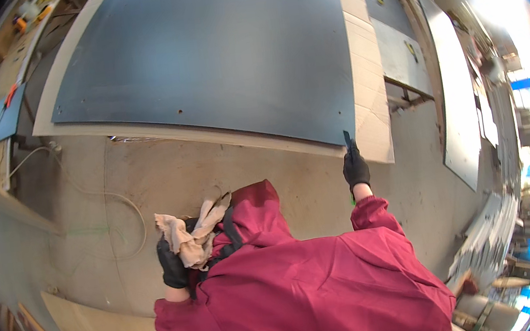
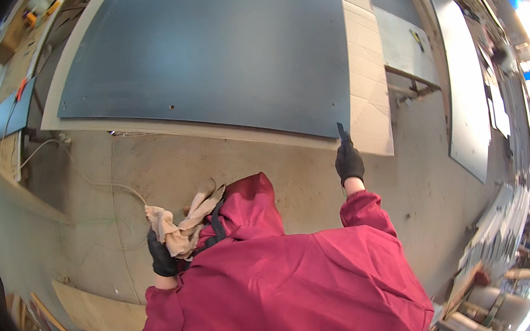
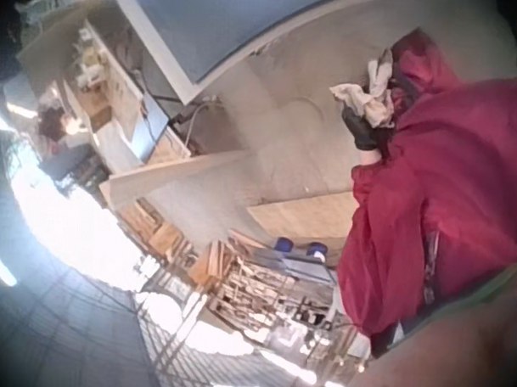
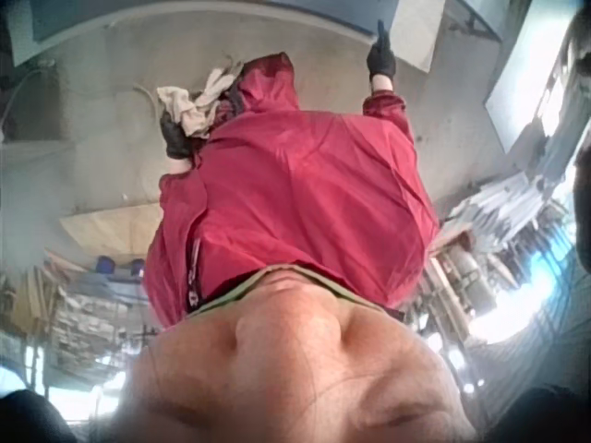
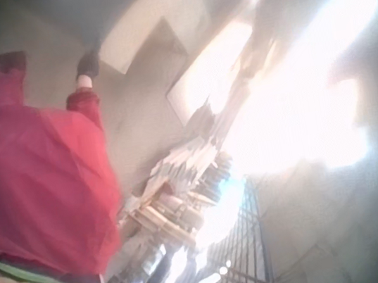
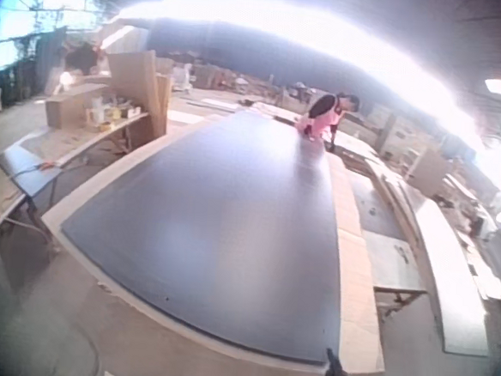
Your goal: The person wipes a large gray panel with a cloth, then uses a green utility knife to scrape the surface. They place a cardboard sheet over the panel and align it with a coworker. The person continues to wipe and scrape the panel while the coworker assists with positioning the cardboard.
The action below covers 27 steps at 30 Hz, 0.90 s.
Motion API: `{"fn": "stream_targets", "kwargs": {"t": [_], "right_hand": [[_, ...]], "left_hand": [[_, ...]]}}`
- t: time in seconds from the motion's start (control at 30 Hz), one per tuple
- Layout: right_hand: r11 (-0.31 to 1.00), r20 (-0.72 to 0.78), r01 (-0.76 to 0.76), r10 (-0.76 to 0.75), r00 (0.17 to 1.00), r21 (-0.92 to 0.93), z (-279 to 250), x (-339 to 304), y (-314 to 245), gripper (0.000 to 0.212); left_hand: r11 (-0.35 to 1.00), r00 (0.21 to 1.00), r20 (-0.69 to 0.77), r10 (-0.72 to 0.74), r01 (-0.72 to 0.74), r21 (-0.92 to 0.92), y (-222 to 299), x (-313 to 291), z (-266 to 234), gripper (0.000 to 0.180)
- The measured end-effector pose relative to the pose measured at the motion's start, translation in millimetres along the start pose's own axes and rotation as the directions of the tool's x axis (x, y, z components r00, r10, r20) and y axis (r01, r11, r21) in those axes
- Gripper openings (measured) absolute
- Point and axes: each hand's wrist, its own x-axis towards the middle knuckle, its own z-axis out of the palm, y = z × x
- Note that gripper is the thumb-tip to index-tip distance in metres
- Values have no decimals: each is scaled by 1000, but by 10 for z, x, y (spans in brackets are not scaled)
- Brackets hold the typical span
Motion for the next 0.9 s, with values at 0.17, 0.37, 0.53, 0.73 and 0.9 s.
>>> {"fn": "stream_targets", "kwargs": {"t": [0.17,0.37,0.53,0.73,0.9], "right_hand": [[965,54,-253,250,967,62,-78,312,616,51],[979,-35,-202,201,979,-21,58,457,604,50],[993,138,-100,106,985,-56,356,466,-374,57],[995,88,70,-64,994,-66,730,245,-2003,46],[995,92,-39,30,995,96,366,230,-1751,50]], "left_hand": [[920,978,149,149,-192,342,-95,133,-196,36],[991,970,202,-132,137,-10,-372,193,-251,32],[994,988,138,-73,60,95,-490,174,-260,32],[990,972,206,-111,127,-65,-792,132,-338,31],[971,998,64,22,-36,235,-929,30,-480,31]]}}
